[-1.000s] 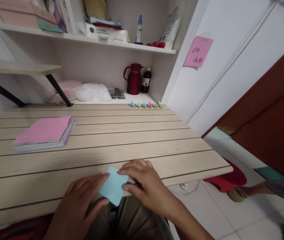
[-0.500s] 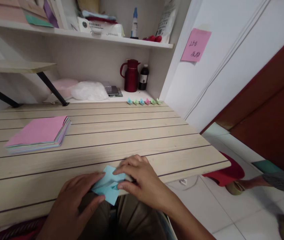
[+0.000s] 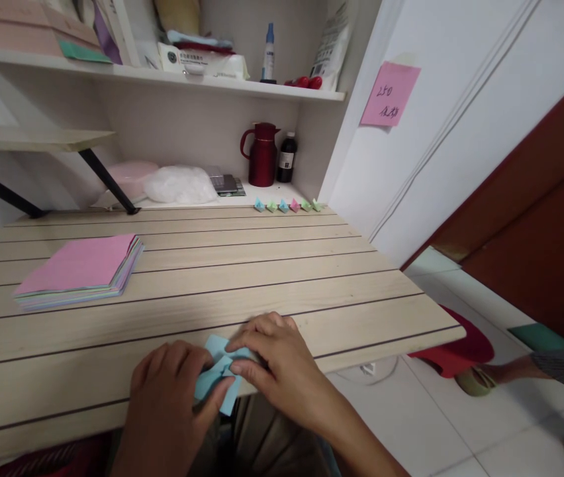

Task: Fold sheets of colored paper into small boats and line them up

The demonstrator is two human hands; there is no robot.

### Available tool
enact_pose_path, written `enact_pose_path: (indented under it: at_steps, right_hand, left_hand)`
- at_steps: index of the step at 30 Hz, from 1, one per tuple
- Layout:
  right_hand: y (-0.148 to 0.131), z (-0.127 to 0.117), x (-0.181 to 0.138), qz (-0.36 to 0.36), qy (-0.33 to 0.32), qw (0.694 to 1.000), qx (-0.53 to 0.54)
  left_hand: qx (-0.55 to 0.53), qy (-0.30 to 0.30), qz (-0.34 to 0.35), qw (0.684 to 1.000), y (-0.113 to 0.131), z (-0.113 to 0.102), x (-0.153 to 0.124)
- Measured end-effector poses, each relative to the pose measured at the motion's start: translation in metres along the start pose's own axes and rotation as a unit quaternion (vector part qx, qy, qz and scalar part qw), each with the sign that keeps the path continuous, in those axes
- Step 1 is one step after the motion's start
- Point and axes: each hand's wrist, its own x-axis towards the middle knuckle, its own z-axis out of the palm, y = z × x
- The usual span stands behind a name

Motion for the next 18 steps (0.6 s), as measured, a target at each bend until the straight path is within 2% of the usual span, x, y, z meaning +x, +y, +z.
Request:
enact_pose_path:
  at_steps: [6, 13, 18]
  right_hand:
    - [0.003, -0.002, 0.0, -0.026, -0.015, 0.999, 0.022]
    - [-0.004, 0.013, 0.011, 0.039, 0.034, 0.998, -0.023]
    - [-0.007, 0.016, 0.015, 0.053, 0.039, 0.997, -0.044]
  left_hand:
    - [0.012, 0.024, 0.007, 1.0, 0.003, 0.005, 0.001]
    - [0.017, 0.04, -0.002, 0.999, -0.003, 0.002, -0.002]
    - [0.051, 0.054, -0.015, 0.997, -0.013, -0.002, -0.008]
